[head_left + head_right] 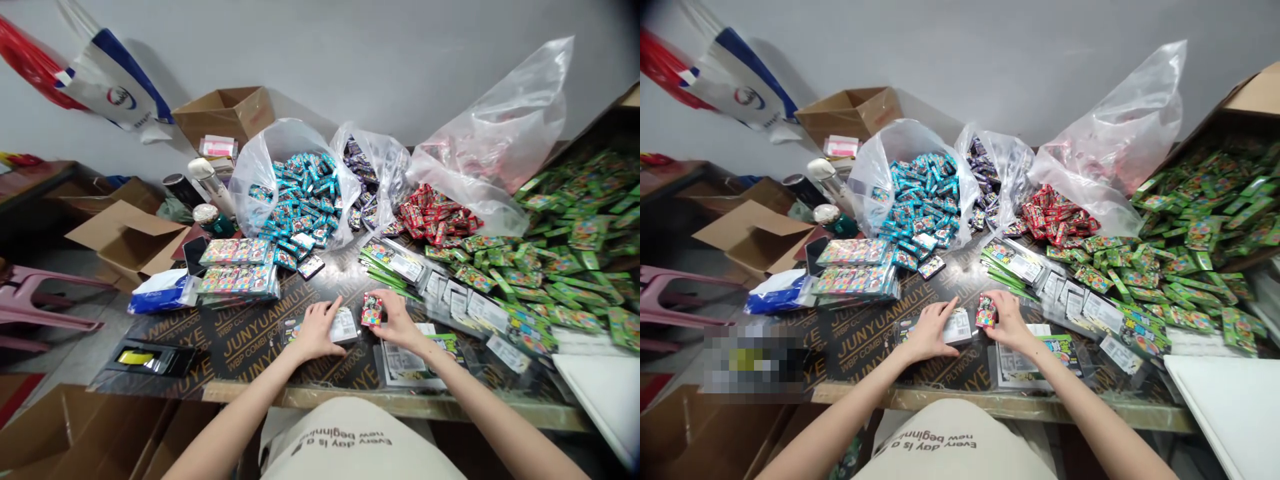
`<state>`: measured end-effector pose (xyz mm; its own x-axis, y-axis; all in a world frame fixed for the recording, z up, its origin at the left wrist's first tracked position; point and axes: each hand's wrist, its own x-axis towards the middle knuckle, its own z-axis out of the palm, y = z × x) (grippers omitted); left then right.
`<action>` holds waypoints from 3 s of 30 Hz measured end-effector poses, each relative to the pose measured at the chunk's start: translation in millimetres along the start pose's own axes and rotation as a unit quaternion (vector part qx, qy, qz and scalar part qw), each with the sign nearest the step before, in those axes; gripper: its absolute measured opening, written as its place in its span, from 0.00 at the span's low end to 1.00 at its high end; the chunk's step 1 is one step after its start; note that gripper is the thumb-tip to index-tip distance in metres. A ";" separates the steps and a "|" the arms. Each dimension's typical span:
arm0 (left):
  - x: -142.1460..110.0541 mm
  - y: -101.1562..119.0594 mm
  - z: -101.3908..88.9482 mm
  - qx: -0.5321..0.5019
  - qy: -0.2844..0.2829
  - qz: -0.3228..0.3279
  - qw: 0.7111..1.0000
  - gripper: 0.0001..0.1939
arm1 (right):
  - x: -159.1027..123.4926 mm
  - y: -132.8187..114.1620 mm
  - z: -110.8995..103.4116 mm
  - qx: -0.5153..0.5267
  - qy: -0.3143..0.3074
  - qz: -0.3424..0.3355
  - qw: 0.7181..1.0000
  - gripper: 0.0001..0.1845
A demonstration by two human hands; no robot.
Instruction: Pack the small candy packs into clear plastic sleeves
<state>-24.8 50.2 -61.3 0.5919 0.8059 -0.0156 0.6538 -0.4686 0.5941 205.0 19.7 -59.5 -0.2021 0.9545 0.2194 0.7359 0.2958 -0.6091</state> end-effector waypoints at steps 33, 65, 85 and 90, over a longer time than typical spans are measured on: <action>14.3 29.0 7.1 -0.162 0.119 -0.054 0.978 0.35 | 7.1 85.6 -113.0 -0.089 0.245 0.252 0.932 0.26; -12.0 -8.0 -6.9 -0.112 0.045 -0.015 0.993 0.58 | 6.4 -9.3 -1.7 0.321 -0.084 0.029 0.943 0.48; 9.8 61.5 13.6 -0.732 0.201 -0.231 0.609 0.15 | 21.6 -79.3 11.8 0.602 0.231 0.290 0.707 0.22; 14.6 55.5 -9.4 -0.671 0.159 -0.205 0.694 0.13 | 16.8 -69.1 8.7 0.589 0.174 0.270 0.742 0.17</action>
<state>15.8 39.3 -21.0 0.2124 0.9110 -0.3535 -0.4181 0.4116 0.8098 145.2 15.6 -20.4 0.2468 0.9390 -0.2397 -0.4677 -0.1012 -0.8781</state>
